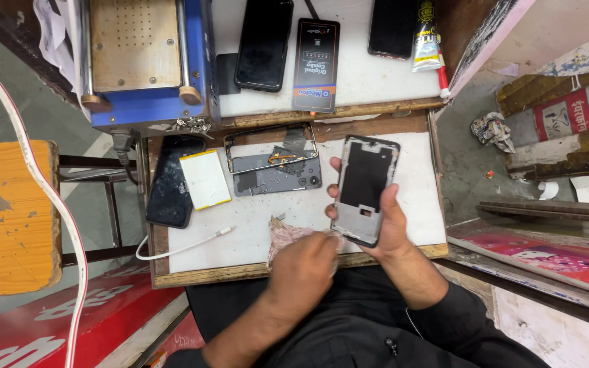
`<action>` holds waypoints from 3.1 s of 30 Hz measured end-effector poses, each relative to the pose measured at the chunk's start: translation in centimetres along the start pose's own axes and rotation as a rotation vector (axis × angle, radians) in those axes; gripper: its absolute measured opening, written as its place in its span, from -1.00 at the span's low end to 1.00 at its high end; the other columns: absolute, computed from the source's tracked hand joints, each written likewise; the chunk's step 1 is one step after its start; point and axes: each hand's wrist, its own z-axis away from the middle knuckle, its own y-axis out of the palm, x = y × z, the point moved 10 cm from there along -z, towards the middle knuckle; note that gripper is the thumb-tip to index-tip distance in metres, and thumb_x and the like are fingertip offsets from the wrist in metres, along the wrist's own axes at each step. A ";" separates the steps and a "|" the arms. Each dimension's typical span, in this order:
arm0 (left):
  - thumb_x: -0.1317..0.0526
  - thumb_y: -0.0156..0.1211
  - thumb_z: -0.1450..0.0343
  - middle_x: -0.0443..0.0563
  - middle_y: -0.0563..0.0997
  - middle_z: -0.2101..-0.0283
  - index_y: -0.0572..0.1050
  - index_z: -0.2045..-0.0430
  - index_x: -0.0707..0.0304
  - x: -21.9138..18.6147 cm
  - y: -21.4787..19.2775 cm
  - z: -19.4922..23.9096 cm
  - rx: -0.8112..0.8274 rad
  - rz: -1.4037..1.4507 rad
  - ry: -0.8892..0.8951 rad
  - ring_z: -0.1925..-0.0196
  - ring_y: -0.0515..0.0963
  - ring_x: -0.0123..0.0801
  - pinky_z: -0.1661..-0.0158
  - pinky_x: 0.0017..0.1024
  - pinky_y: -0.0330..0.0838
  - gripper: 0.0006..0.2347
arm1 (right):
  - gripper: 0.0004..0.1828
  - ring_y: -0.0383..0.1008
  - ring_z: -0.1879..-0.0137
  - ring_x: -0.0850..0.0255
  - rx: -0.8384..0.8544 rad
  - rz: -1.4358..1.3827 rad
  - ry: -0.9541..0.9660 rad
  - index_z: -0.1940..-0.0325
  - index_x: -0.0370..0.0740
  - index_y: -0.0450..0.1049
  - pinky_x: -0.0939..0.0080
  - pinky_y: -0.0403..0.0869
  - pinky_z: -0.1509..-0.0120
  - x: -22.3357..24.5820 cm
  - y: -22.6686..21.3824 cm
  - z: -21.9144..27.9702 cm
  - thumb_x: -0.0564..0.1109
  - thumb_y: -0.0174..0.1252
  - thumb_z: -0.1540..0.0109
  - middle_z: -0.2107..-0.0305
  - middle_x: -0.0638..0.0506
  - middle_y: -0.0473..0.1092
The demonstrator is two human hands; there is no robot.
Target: The person works on a disassembled smartphone at a cluttered workbench. They peel adhesive from the phone frame, wipe the surface with a cloth, and handle a battery and other components. The phone remains open and partially disassembled throughout the clip.
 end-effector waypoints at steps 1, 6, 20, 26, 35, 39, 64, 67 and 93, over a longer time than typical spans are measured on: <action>0.39 0.33 -0.25 0.06 0.63 0.23 0.59 0.23 0.34 1.3 -0.4 0.6 0.048 0.015 -0.030 0.24 0.66 -0.16 0.30 -0.28 0.56 -0.77 | -0.02 0.36 -0.22 0.11 -0.027 -0.004 -0.012 -0.64 -0.05 0.03 -0.02 0.45 -0.15 0.6 -0.6 0.1 0.44 0.13 -0.30 -0.45 -0.09 0.16; 0.18 0.34 -0.21 0.20 0.56 0.04 0.58 0.16 0.19 3.6 -4.4 2.8 -0.032 -0.235 -0.134 -0.06 0.51 0.10 0.00 -0.08 0.43 -0.67 | -0.06 0.35 -0.19 0.10 -0.102 0.004 -0.053 -0.61 -0.03 0.08 -0.04 0.44 -0.13 3.5 -3.3 0.3 0.44 0.14 -0.30 -0.44 -0.09 0.18; 0.49 0.16 -0.31 0.08 0.65 0.14 0.66 0.15 0.13 5.2 -3.0 -7.1 0.639 0.247 0.025 0.01 0.60 -0.04 -0.05 -0.18 0.49 -0.69 | -0.05 0.39 -0.23 0.02 -0.031 -0.136 0.235 -0.62 -0.15 0.04 -0.11 0.51 -0.13 -1.3 -4.1 0.9 0.39 0.12 -0.31 -0.43 -0.20 0.17; 0.18 0.37 -0.25 0.41 0.46 -0.19 0.43 -0.18 0.24 3.8 -13.1 -15.5 -0.295 -0.543 0.133 -0.25 0.42 0.21 -0.18 0.00 0.31 -0.45 | -0.05 0.41 -0.24 -0.04 0.028 -0.237 0.283 -0.62 -0.11 0.01 -0.19 0.54 -0.12 -1.1 -2.9 1.1 0.43 0.05 -0.32 -0.41 -0.26 0.18; 0.31 0.29 -0.38 0.11 0.69 0.14 0.58 0.05 0.25 8.9 -6.7 -2.9 -0.124 0.137 -0.467 0.22 0.70 -0.15 0.27 -0.30 0.57 -0.74 | -0.10 0.40 -0.27 -0.12 0.031 -0.197 0.294 -0.59 -0.19 0.04 -0.30 0.51 -0.18 -1.5 -3.5 1.1 0.42 -0.06 -0.36 -0.34 -0.35 0.21; 0.31 0.28 -0.40 0.04 0.70 0.26 0.62 0.13 0.22 11.8 -6.8 3.6 -0.150 0.096 -0.677 0.35 0.71 -0.27 0.40 -0.39 0.58 -0.81 | -0.17 0.38 -0.32 -0.16 0.027 -0.189 0.282 -0.54 -0.30 0.11 -0.34 0.46 -0.32 -2.1 -4.3 1.4 0.34 -0.05 -0.40 -0.28 -0.34 0.26; 0.28 0.44 -0.19 0.33 0.29 -0.37 0.05 -0.38 0.19 3.9 -2.3 1.0 0.023 0.058 -0.032 -0.30 0.39 0.18 -0.25 0.08 0.25 -0.17 | -0.40 0.56 -0.11 0.11 -0.291 0.069 0.263 -0.28 -0.46 0.38 0.09 0.52 -0.23 -1.2 -7.5 0.8 0.13 -0.11 -0.43 -0.02 -0.19 0.51; 0.27 0.44 -0.20 0.31 0.28 -0.36 0.02 -0.38 0.17 3.9 -2.7 1.4 0.074 0.036 -0.005 -0.28 0.40 0.13 -0.25 0.11 0.22 -0.16 | -0.60 0.59 0.02 0.18 -0.275 0.137 0.329 -0.18 -0.48 0.45 0.18 0.57 -0.08 -1.3 -9.3 0.8 -0.06 0.02 -0.44 0.09 -0.16 0.55; 0.27 0.44 -0.19 0.28 0.28 -0.38 0.01 -0.39 0.03 4.4 -2.9 1.5 0.110 0.004 -0.035 -0.20 0.45 0.12 -0.14 0.03 0.41 -0.15 | -0.62 0.63 0.12 0.17 -0.257 0.052 0.425 -0.10 -0.52 0.48 0.18 0.63 0.01 -3.0 -9.9 1.2 -0.11 0.18 -0.35 0.20 -0.19 0.57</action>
